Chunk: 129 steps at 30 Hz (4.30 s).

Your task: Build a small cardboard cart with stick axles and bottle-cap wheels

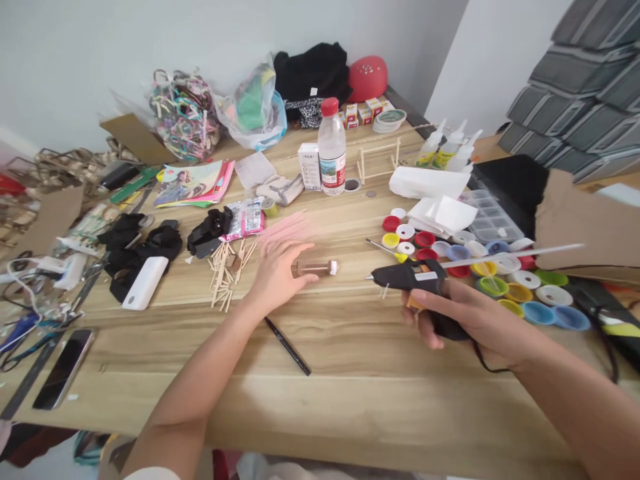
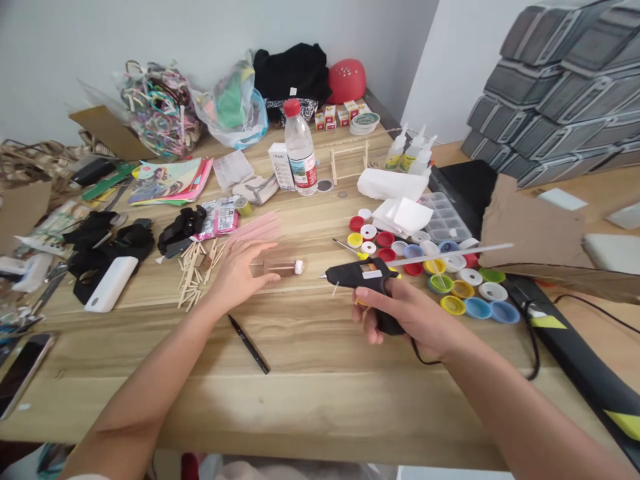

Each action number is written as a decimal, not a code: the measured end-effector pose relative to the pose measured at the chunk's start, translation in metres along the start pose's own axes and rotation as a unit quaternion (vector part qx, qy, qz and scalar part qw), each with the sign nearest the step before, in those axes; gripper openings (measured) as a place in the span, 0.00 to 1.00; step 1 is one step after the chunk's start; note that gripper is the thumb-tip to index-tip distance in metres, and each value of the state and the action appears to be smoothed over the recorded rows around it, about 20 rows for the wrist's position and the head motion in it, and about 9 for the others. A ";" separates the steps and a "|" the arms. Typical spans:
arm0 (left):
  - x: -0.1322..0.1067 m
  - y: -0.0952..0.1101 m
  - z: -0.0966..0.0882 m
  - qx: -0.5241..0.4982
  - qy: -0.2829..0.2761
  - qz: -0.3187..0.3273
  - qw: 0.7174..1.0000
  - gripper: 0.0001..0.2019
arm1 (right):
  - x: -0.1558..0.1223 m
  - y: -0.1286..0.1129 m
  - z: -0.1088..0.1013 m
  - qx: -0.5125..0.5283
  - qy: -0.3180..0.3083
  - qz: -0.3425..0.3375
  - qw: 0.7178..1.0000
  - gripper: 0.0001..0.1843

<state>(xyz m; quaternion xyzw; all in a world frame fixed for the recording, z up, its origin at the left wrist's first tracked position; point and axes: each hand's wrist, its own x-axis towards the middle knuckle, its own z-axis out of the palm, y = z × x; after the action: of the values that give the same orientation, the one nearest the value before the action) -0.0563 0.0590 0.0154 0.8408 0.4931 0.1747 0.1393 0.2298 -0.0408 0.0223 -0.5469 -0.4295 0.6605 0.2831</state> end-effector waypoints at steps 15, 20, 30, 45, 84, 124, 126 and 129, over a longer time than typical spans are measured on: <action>-0.018 -0.027 0.016 -0.026 -0.011 -0.035 0.999 0.25 | -0.036 0.056 0.011 -0.259 -0.034 0.091 0.961 0.29; -0.009 -0.026 0.020 -0.023 -0.028 -0.022 0.999 0.24 | -0.040 0.047 0.008 -0.505 0.093 0.019 0.858 0.22; -0.010 -0.032 0.028 -0.015 -0.021 -0.017 1.000 0.22 | 0.039 -0.017 0.021 -0.485 0.129 -0.217 0.837 0.07; -0.009 -0.033 0.029 -0.014 -0.019 -0.003 1.000 0.20 | 0.103 -0.029 0.045 -0.576 0.058 -0.241 0.779 0.07; -0.018 -0.048 0.022 -0.008 0.106 0.074 0.992 0.20 | -0.011 -0.018 -0.059 -0.490 0.319 -0.157 0.796 0.12; -0.041 -0.021 0.003 0.025 0.129 0.089 0.987 0.14 | 0.060 -0.050 -0.030 -0.700 0.174 -0.087 0.687 0.10; -0.044 -0.024 0.001 0.016 0.123 0.082 0.989 0.14 | 0.057 -0.053 -0.033 -0.685 0.200 -0.088 0.695 0.06; -0.048 -0.026 -0.003 -0.016 0.135 0.071 0.988 0.12 | 0.047 -0.055 -0.035 -0.631 0.271 -0.117 0.717 0.04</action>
<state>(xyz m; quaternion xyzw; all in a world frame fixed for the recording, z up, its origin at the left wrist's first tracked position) -0.0995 0.0290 0.0003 0.8403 0.4431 0.3038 0.0725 0.2467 0.0341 0.0469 -0.6994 -0.7126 0.0214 0.0514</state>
